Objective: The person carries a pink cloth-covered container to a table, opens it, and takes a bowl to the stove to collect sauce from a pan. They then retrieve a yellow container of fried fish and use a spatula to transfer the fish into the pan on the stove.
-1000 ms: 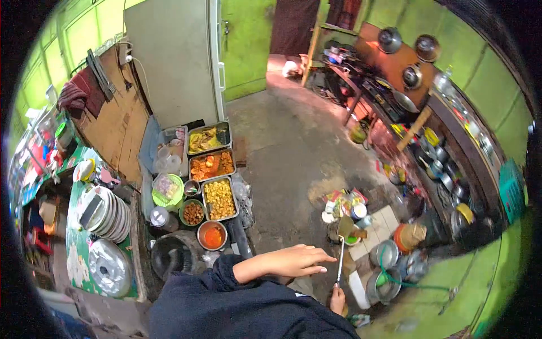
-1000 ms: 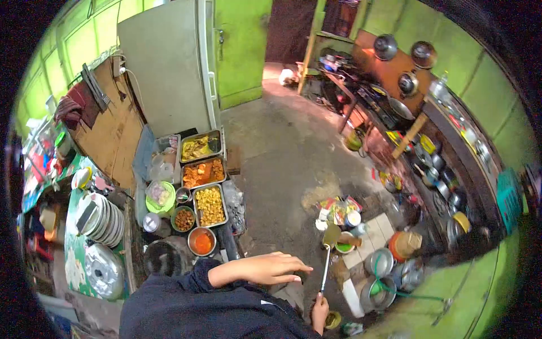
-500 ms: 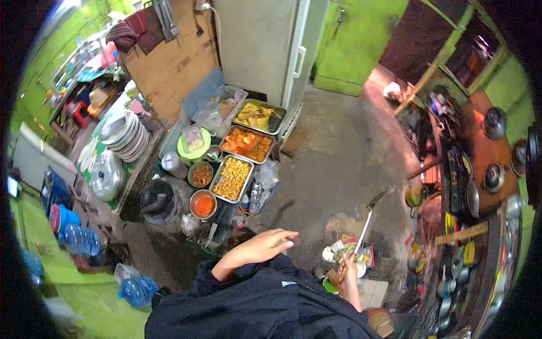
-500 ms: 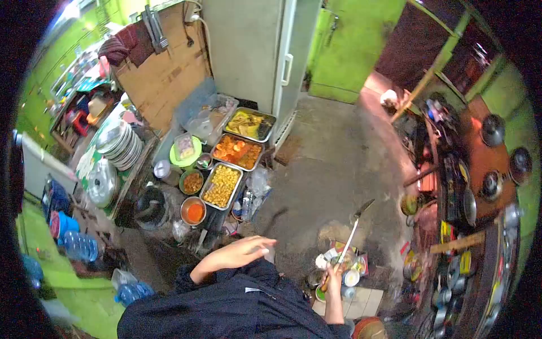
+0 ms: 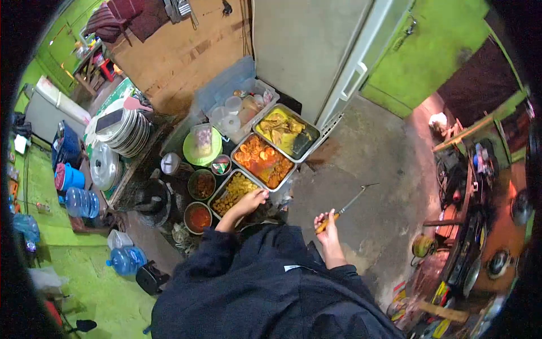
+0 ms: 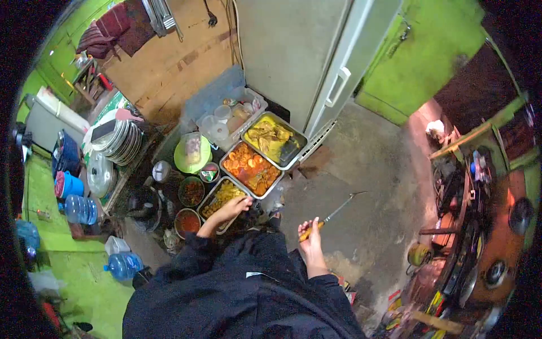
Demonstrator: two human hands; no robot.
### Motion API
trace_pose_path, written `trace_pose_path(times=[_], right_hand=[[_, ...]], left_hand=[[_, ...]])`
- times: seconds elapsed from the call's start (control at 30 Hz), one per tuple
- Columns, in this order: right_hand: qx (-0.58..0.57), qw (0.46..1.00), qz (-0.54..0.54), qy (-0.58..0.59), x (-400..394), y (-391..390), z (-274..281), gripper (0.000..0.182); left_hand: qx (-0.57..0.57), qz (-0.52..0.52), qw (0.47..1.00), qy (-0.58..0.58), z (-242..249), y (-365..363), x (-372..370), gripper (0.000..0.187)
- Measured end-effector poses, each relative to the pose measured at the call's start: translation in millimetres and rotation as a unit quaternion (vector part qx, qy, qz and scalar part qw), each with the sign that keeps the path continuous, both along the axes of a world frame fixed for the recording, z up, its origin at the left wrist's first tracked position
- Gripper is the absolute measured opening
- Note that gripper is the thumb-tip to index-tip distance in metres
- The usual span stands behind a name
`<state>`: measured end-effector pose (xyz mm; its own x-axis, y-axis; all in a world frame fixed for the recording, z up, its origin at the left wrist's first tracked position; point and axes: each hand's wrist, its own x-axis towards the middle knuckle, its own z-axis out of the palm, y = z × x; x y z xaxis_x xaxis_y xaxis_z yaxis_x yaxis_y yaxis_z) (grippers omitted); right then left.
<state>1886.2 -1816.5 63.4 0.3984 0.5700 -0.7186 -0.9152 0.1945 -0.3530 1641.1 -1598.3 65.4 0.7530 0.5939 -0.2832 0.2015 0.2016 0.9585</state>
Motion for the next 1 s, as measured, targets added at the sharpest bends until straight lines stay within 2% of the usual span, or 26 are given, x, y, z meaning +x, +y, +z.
trace_pose_path(times=[0.03, 0.07, 0.1, 0.13, 0.2, 0.27, 0.33, 0.4, 0.43, 0.47, 0.53, 0.6, 0.63, 0.67, 0.7, 0.73, 0.77, 0.83, 0.87, 0.9, 0.93, 1.0], right_hand=[[-0.026, 1.000, -0.007, 0.014, 7, 22, 5, 0.032], [-0.027, 0.999, 0.000, 0.021, 17, 42, 0, 0.032], [-0.040, 0.999, 0.013, 0.003, 27, 61, -12, 0.031], [-0.059, 0.998, 0.028, -0.015, 37, 72, -22, 0.030], [-0.080, 0.995, 0.034, -0.040, 53, 107, -30, 0.026], [-0.119, 0.986, 0.048, -0.102, 66, 139, -45, 0.025], [-0.103, 0.988, 0.044, -0.107, 73, 166, -54, 0.027], [-0.097, 0.988, 0.054, -0.104, 81, 188, -67, 0.030], [-0.102, 0.989, 0.060, -0.089, 86, 198, -77, 0.035], [-0.104, 0.989, 0.067, -0.087, 87, 206, -79, 0.035], [-0.113, 0.990, 0.076, -0.048, 92, 222, -76, 0.038], [-0.087, 0.989, 0.108, -0.051, 100, 225, -106, 0.039], [-0.110, 0.985, 0.127, -0.042, 102, 228, -112, 0.037], [-0.132, 0.980, 0.146, -0.033, 104, 231, -115, 0.035], [-0.128, 0.978, 0.151, -0.060, 99, 238, -104, 0.033], [-0.132, 0.977, 0.157, -0.059, 98, 243, -102, 0.033], [-0.133, 0.977, 0.158, -0.056, 98, 247, -102, 0.035], [-0.135, 0.976, 0.160, -0.053, 96, 252, -97, 0.037], [-0.118, 0.980, 0.154, -0.052, 94, 255, -90, 0.041], [-0.101, 0.983, 0.147, -0.051, 94, 259, -88, 0.046], [-0.101, 0.983, 0.147, -0.049, 96, 258, -91, 0.046], [-0.128, 0.972, 0.190, -0.052, 103, 255, -97, 0.048]], left_hand=[[0.013, -0.005, 0.999, 0.041, 9, 18, 19, 0.045], [-0.008, 0.023, 0.999, 0.033, -34, 37, 39, 0.043], [-0.028, 0.000, 0.999, 0.026, -52, 56, 55, 0.047], [-0.089, 0.021, 0.994, 0.060, -47, 68, 74, 0.051], [-0.125, 0.045, 0.987, 0.091, -56, 86, 100, 0.060], [-0.106, 0.080, 0.983, 0.130, -75, 96, 124, 0.064], [-0.093, 0.125, 0.964, 0.216, -66, 106, 148, 0.070], [-0.052, 0.190, 0.961, 0.196, -67, 103, 168, 0.071], [-0.083, 0.217, 0.954, 0.190, -59, 104, 176, 0.064], [-0.112, 0.244, 0.946, 0.181, -28, 109, 185, 0.057], [-0.084, 0.273, 0.948, 0.139, -108, 122, 190, 0.054], [-0.078, 0.190, 0.958, 0.203, -77, 133, 186, 0.055], [-0.094, 0.234, 0.940, 0.231, -57, 133, 189, 0.059], [-0.100, 0.240, 0.937, 0.231, -87, 133, 191, 0.059], [-0.060, 0.259, 0.937, 0.225, -142, 133, 191, 0.060], [-0.020, 0.275, 0.936, 0.221, -173, 131, 191, 0.062], [-0.023, 0.277, 0.934, 0.224, -174, 130, 189, 0.062], [-0.079, 0.302, 0.945, 0.094, -161, 128, 185, 0.061], [-0.079, 0.304, 0.945, 0.095, -134, 128, 186, 0.061], [-0.077, 0.298, 0.943, 0.131, -90, 129, 188, 0.062], [-0.076, 0.291, 0.939, 0.168, -67, 129, 188, 0.062], [-0.069, 0.294, 0.937, 0.174, -71, 125, 188, 0.062]])
